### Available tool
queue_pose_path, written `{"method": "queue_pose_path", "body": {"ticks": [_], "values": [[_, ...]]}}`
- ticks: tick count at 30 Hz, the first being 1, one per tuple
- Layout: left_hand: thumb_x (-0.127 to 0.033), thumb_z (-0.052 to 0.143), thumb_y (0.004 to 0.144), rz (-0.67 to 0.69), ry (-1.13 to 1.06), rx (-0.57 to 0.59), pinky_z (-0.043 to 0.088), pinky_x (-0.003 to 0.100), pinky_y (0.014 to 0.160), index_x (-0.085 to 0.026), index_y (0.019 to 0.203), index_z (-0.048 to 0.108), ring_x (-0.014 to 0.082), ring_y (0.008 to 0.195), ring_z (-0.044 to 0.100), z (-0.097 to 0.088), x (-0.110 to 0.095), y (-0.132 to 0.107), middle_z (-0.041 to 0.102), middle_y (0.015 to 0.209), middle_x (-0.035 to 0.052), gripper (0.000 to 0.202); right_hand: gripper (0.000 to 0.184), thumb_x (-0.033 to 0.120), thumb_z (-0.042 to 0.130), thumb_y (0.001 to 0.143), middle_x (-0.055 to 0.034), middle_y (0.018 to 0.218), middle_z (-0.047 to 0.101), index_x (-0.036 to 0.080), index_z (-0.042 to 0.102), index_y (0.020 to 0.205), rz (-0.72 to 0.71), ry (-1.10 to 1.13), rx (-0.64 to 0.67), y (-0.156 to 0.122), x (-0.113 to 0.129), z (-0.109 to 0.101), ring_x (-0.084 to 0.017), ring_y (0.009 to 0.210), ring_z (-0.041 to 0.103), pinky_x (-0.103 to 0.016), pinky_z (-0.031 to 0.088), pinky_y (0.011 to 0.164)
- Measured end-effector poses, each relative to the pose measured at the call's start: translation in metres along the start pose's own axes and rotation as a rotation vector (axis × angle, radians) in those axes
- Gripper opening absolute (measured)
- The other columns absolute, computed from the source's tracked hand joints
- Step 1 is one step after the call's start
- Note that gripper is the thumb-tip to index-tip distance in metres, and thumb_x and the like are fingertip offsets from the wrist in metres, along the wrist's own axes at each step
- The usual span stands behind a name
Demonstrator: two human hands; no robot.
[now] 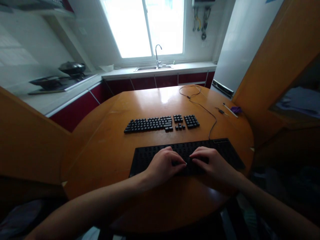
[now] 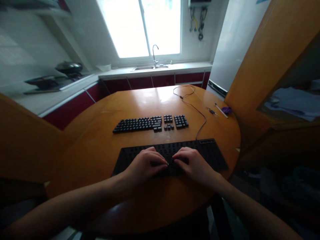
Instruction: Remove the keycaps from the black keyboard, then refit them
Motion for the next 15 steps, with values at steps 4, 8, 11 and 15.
{"method": "queue_pose_path", "body": {"ticks": [4,8,11,15], "values": [[-0.024,0.073,0.087,0.007,0.02,0.008,0.048,0.033,0.076,-0.025,0.085,0.08,0.0181,0.079,0.063,0.006,0.001,-0.004,0.079,0.087,-0.001,0.007,0.014,0.014,0.065,0.09,-0.0054,0.093,0.074,0.02,0.076,0.097,0.001,0.004,0.008,-0.016,-0.002,0.01,-0.018,0.088,0.068,-0.031,0.054,0.078],[-0.025,0.073,0.088,0.027,0.049,-0.011,0.048,0.034,0.076,-0.026,0.085,0.08,0.0184,0.079,0.061,0.005,-0.001,-0.008,0.079,0.086,-0.0002,0.008,0.016,0.012,0.065,0.089,-0.0056,0.094,0.073,0.02,0.076,0.098,-0.019,-0.037,-0.021,-0.021,-0.002,0.016,-0.019,0.09,0.067,-0.033,0.054,0.08],[-0.026,0.073,0.088,0.037,0.054,-0.022,0.048,0.034,0.076,-0.026,0.085,0.081,0.0185,0.079,0.061,0.005,-0.001,-0.009,0.078,0.085,0.0003,0.008,0.017,0.011,0.064,0.09,-0.0056,0.094,0.073,0.021,0.075,0.099,-0.037,-0.059,-0.032,-0.022,0.0,0.017,-0.02,0.09,0.066,-0.034,0.054,0.08],[-0.028,0.071,0.089,0.06,0.042,-0.022,0.048,0.034,0.075,-0.026,0.085,0.081,0.0182,0.078,0.061,0.008,0.001,-0.011,0.078,0.087,0.0013,0.01,0.018,0.01,0.062,0.091,-0.0056,0.093,0.073,0.021,0.075,0.099,-0.054,-0.075,-0.026,-0.021,0.002,0.017,-0.02,0.089,0.066,-0.034,0.055,0.08]]}}
Point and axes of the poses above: each hand's wrist, its own y-axis towards the middle knuckle, its own z-axis out of the palm, x = y × z, the point moved 8 cm from there along y, towards the middle knuckle
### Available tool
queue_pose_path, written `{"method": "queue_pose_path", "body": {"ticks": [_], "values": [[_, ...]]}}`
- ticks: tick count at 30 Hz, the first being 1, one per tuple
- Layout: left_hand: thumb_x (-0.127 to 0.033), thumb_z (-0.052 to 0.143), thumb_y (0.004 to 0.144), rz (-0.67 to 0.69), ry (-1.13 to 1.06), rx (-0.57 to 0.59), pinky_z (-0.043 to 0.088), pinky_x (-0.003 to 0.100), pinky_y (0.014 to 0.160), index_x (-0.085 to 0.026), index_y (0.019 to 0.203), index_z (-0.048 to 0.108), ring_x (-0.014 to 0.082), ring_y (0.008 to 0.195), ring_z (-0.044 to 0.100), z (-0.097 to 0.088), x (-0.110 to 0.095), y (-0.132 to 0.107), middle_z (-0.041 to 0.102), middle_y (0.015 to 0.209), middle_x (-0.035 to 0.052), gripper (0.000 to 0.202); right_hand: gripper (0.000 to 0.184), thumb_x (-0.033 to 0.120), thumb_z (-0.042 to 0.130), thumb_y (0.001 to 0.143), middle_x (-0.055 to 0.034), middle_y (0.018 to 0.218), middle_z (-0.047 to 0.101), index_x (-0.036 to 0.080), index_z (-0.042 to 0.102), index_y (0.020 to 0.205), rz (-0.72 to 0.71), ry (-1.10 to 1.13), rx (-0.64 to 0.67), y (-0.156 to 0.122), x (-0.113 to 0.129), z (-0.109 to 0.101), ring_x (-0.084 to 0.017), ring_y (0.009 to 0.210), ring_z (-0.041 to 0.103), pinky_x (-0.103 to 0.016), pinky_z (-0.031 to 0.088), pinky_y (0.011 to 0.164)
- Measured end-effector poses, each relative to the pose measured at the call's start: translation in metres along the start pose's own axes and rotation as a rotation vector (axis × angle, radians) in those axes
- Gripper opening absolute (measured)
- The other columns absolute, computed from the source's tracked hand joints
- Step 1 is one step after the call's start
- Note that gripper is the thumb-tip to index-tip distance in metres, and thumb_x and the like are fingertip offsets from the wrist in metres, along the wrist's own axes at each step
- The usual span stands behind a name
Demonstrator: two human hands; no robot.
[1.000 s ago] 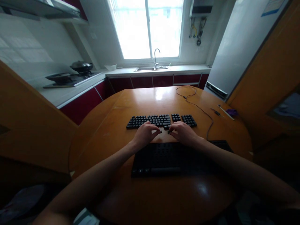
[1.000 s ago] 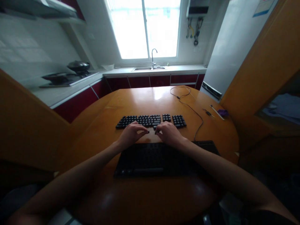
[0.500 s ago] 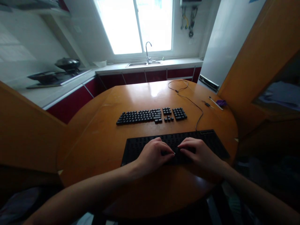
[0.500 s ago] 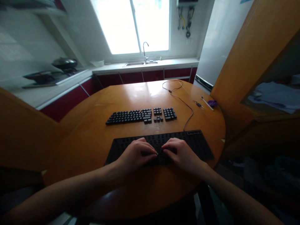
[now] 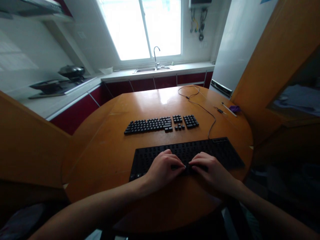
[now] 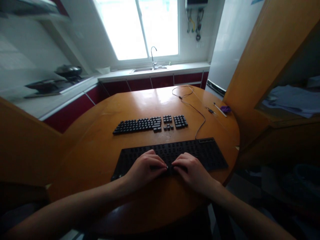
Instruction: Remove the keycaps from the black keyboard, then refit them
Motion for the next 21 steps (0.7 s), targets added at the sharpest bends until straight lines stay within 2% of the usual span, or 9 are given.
{"method": "queue_pose_path", "body": {"ticks": [6,12,21], "values": [[-0.027,0.072,0.089,0.063,0.099,-0.031,0.047,0.035,0.077,-0.026,0.084,0.079,0.0177,0.078,0.059,0.002,-0.008,-0.004,0.078,0.086,-0.0006,0.009,0.019,0.012,0.059,0.094,-0.0057,0.094,0.071,0.021,0.074,0.102,-0.05,-0.065,-0.007,-0.003,0.005,0.003,-0.02,0.089,0.064,-0.034,0.054,0.079],[-0.025,0.064,0.094,0.169,0.314,-0.043,0.044,0.034,0.077,-0.024,0.078,0.074,0.0167,0.083,0.058,0.007,-0.021,-0.01,0.074,0.087,0.0012,0.019,0.022,0.014,0.052,0.099,-0.0073,0.095,0.07,0.021,0.072,0.104,-0.207,-0.245,-0.005,-0.01,0.016,0.008,-0.021,0.088,0.06,-0.035,0.053,0.075],[-0.021,0.056,0.099,0.331,0.479,-0.038,0.04,0.033,0.069,-0.02,0.087,0.066,0.0162,0.078,0.054,0.014,-0.034,-0.019,0.068,0.086,0.0013,0.016,0.024,0.011,0.051,0.098,-0.0108,0.1,0.07,0.017,0.07,0.112,-0.28,-0.397,-0.033,-0.017,0.027,0.013,-0.022,0.089,0.059,-0.038,0.052,0.078]]}}
Point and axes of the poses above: each hand's wrist, its own y-axis towards the middle knuckle, its own z-axis out of the palm, x = y × z, the point moved 8 cm from there along y, towards the middle knuckle
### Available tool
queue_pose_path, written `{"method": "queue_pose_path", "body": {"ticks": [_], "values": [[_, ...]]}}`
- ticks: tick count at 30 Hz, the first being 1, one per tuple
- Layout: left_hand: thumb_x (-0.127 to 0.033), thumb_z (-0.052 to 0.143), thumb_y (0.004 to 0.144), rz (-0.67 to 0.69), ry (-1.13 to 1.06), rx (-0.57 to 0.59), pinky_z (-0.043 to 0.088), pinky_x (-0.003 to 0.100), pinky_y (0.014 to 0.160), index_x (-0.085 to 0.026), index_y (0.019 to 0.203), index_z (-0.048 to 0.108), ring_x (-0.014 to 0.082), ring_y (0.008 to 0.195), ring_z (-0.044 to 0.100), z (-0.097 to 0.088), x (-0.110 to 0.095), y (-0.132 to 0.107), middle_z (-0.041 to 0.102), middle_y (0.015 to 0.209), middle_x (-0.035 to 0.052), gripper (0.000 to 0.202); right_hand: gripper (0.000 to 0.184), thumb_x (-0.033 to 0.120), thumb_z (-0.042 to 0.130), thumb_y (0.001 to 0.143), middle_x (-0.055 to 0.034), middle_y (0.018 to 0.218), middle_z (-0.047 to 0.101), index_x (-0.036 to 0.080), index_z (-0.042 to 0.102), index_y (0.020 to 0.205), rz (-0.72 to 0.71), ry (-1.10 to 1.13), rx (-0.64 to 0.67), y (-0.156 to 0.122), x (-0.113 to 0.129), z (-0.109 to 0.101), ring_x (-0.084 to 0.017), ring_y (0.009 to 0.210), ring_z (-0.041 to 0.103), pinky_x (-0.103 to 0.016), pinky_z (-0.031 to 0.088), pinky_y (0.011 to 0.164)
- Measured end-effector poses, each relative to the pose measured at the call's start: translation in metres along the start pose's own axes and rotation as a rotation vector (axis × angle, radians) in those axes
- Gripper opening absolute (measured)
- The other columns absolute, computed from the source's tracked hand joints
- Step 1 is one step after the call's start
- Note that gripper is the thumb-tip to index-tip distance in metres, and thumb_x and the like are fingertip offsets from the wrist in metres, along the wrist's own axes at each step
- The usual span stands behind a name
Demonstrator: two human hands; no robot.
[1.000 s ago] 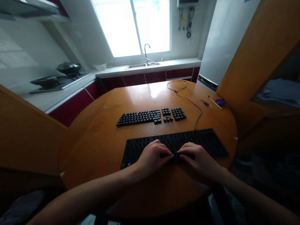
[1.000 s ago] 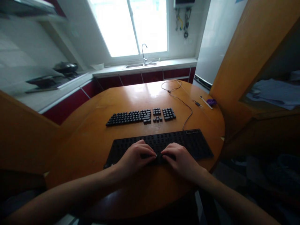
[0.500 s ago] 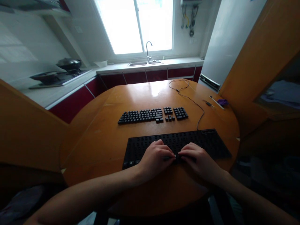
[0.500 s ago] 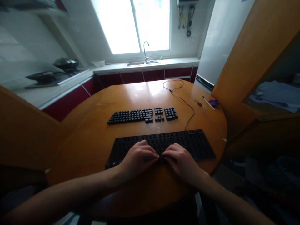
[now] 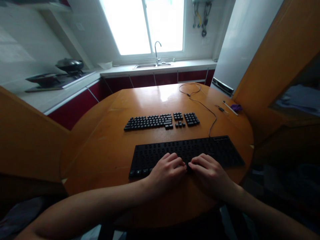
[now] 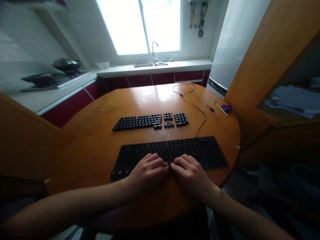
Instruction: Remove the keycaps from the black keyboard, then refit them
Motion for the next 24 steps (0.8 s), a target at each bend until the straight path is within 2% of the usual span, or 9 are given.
{"method": "queue_pose_path", "body": {"ticks": [5,11,15,17,20,22,24], "values": [[-0.019,0.054,0.1,0.069,0.049,0.035,0.04,0.034,0.069,-0.018,0.091,0.064,0.0174,0.078,0.053,0.004,-0.006,-0.002,0.066,0.087,0.0025,0.012,0.026,0.012,0.053,0.097,-0.012,0.106,0.07,0.017,0.069,0.116,0.013,-0.043,0.024,-0.004,0.002,0.002,-0.024,0.093,0.06,-0.04,0.053,0.081],[-0.017,0.057,0.098,0.08,0.064,0.053,0.04,0.034,0.069,-0.016,0.095,0.064,0.018,0.078,0.054,0.008,-0.006,-0.005,0.066,0.088,0.0033,0.008,0.028,0.011,0.055,0.095,-0.0119,0.107,0.07,0.017,0.069,0.119,0.033,-0.072,0.019,-0.007,0.003,0.0,-0.025,0.098,0.06,-0.042,0.053,0.085],[-0.02,0.057,0.098,0.036,0.009,0.035,0.04,0.034,0.069,-0.019,0.092,0.067,0.0173,0.079,0.056,0.002,-0.004,-0.004,0.069,0.088,0.0025,0.012,0.027,0.012,0.056,0.095,-0.0108,0.104,0.069,0.019,0.069,0.118,0.057,-0.031,-0.01,-0.007,0.0,0.0,-0.025,0.096,0.061,-0.042,0.053,0.083],[-0.021,0.056,0.099,0.005,-0.024,0.009,0.042,0.033,0.072,-0.02,0.094,0.069,0.0168,0.081,0.057,-0.007,0.001,0.0,0.072,0.093,0.0024,0.014,0.031,0.011,0.055,0.095,-0.0097,0.102,0.069,0.02,0.066,0.123,0.065,0.016,-0.071,-0.006,-0.002,-0.005,-0.024,0.093,0.061,-0.04,0.053,0.081],[-0.024,0.056,0.099,-0.076,-0.046,-0.098,0.045,0.033,0.08,-0.022,0.098,0.072,0.0169,0.085,0.058,-0.032,0.026,0.009,0.074,0.099,0.0026,0.016,0.035,0.01,0.054,0.096,-0.0088,0.101,0.068,0.02,0.063,0.128,0.068,0.064,-0.173,0.002,-0.007,-0.021,-0.023,0.092,0.06,-0.039,0.053,0.08],[-0.026,0.058,0.099,-0.167,-0.029,-0.165,0.047,0.033,0.083,-0.022,0.1,0.074,0.0178,0.088,0.058,-0.047,0.057,0.016,0.074,0.099,0.0027,0.016,0.032,0.011,0.054,0.096,-0.0089,0.101,0.067,0.019,0.065,0.125,0.077,0.059,-0.202,0.017,-0.015,-0.03,-0.023,0.094,0.06,-0.038,0.053,0.081],[-0.028,0.059,0.098,-0.256,0.017,-0.196,0.047,0.034,0.083,-0.022,0.096,0.076,0.0186,0.088,0.057,-0.054,0.092,0.023,0.074,0.097,0.0029,0.018,0.026,0.014,0.055,0.096,-0.0092,0.1,0.067,0.017,0.068,0.119,0.091,0.028,-0.206,0.038,-0.026,-0.036,-0.023,0.094,0.06,-0.039,0.052,0.083]]}}
Point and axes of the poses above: each hand's wrist, its own y-axis towards the middle knuckle, its own z-axis out of the palm, x = y × z, the point moved 8 cm from there along y, towards the middle knuckle
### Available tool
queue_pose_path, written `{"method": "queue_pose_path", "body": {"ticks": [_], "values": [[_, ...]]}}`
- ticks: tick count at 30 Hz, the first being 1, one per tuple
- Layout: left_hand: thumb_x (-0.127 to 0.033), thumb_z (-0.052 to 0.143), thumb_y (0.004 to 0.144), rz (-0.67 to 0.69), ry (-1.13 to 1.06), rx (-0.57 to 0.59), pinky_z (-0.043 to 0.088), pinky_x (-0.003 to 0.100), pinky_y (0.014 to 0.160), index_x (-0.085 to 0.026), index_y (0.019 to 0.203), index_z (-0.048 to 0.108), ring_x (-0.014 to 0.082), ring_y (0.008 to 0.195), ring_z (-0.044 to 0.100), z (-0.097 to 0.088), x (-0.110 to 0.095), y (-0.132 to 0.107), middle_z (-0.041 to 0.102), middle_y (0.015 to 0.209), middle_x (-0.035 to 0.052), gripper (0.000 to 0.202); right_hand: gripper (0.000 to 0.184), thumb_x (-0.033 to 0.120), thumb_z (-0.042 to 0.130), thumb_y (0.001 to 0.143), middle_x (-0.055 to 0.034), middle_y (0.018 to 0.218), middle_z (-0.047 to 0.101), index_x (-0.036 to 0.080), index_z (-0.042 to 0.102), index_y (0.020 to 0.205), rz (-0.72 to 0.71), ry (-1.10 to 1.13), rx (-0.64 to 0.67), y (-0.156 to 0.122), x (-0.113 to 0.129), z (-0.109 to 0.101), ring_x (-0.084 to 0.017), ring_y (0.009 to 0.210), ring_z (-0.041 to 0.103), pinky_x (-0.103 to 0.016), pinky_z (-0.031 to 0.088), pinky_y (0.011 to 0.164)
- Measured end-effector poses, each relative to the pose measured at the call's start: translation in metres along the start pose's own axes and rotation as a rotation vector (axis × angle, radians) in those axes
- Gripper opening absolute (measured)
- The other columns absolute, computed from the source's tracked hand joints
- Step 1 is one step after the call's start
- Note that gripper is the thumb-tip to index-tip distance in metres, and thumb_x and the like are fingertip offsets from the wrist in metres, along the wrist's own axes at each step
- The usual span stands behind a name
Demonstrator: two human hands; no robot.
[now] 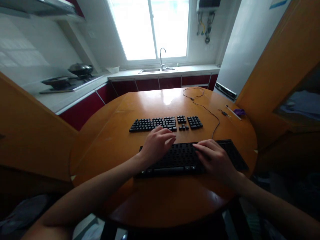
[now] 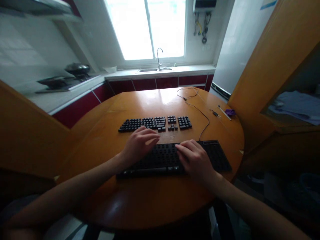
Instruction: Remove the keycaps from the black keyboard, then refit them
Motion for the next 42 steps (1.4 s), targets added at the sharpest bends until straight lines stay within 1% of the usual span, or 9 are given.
{"method": "queue_pose_path", "body": {"ticks": [4,8,11,15,22,29,32,35,42], "values": [[-0.026,0.064,0.093,-0.121,0.123,0.037,0.047,0.036,0.086,-0.024,0.095,0.079,0.022,0.092,0.058,0.017,0.056,0.023,0.073,0.094,0.0038,0.015,0.022,0.018,0.059,0.095,-0.0092,0.103,0.068,0.017,0.073,0.112,0.037,-0.118,0.096,0.051,-0.027,0.025,-0.024,0.096,0.059,-0.039,0.051,0.088],[-0.025,0.069,0.089,-0.169,0.121,0.168,0.047,0.036,0.089,-0.025,0.095,0.08,0.0223,0.093,0.059,0.049,0.08,0.031,0.072,0.092,0.0049,0.012,0.022,0.02,0.056,0.096,-0.0094,0.102,0.069,0.018,0.077,0.1,0.034,-0.254,0.239,0.087,-0.05,0.069,-0.025,0.101,0.057,-0.036,0.047,0.09],[-0.025,0.069,0.089,-0.174,0.129,0.222,0.047,0.035,0.087,-0.025,0.095,0.081,0.0229,0.093,0.057,0.061,0.082,0.032,0.071,0.091,0.0053,0.013,0.026,0.021,0.052,0.098,-0.0105,0.102,0.068,0.018,0.078,0.096,0.021,-0.348,0.345,0.099,-0.059,0.097,-0.025,0.102,0.056,-0.034,0.044,0.088],[-0.024,0.067,0.091,-0.183,0.186,0.225,0.047,0.034,0.084,-0.025,0.095,0.081,0.0237,0.096,0.054,0.065,0.083,0.032,0.066,0.092,0.0072,0.014,0.023,0.019,0.054,0.096,-0.0126,0.102,0.067,0.018,0.077,0.098,0.013,-0.394,0.4,0.105,-0.064,0.115,-0.026,0.099,0.055,-0.034,0.043,0.083],[-0.021,0.07,0.088,-0.171,0.151,0.21,0.047,0.034,0.087,-0.025,0.092,0.082,0.0237,0.098,0.053,0.072,0.086,0.027,0.07,0.096,0.0065,0.013,0.021,0.022,0.059,0.095,-0.0114,0.101,0.068,0.02,0.08,0.091,-0.012,-0.371,0.424,0.111,-0.067,0.124,-0.025,0.099,0.053,-0.034,0.04,0.084],[-0.018,0.066,0.089,-0.181,0.128,0.285,0.049,0.035,0.082,-0.023,0.088,0.082,0.0237,0.087,0.059,0.072,0.085,0.027,0.077,0.084,0.0057,0.017,0.018,0.017,0.064,0.091,-0.0085,0.087,0.074,0.018,0.079,0.082,-0.029,-0.259,0.425,0.114,-0.063,0.129,-0.023,0.092,0.057,-0.034,0.039,0.087],[-0.021,0.069,0.087,-0.197,0.093,0.256,0.049,0.035,0.082,-0.023,0.088,0.082,0.0241,0.088,0.061,0.066,0.082,0.028,0.078,0.085,0.0056,0.013,0.012,0.017,0.068,0.089,-0.0068,0.088,0.076,0.019,0.078,0.084,0.002,-0.239,0.396,0.114,-0.064,0.121,-0.023,0.09,0.059,-0.035,0.04,0.086],[-0.025,0.073,0.086,-0.211,-0.052,0.22,0.049,0.035,0.084,-0.025,0.089,0.082,0.0223,0.086,0.062,0.06,0.067,0.025,0.079,0.086,0.0035,0.01,0.007,0.017,0.071,0.087,-0.0049,0.087,0.076,0.02,0.077,0.084,0.04,-0.137,0.307,0.108,-0.062,0.093,-0.022,0.09,0.061,-0.034,0.042,0.085],[-0.024,0.076,0.084,-0.105,-0.425,0.33,0.049,0.032,0.079,-0.026,0.086,0.082,0.019,0.081,0.063,0.062,-0.026,0.009,0.079,0.086,-0.0002,0.006,0.004,0.019,0.072,0.087,-0.004,0.089,0.074,0.021,0.075,0.088,0.186,0.235,0.068,0.039,-0.053,-0.004,-0.02,0.089,0.065,-0.035,0.051,0.082]]}}
Point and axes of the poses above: each hand's wrist, its own y-axis towards the middle knuckle, its own z-axis out of the palm, x = y × z, the point moved 8 cm from there along y, towards the middle knuckle
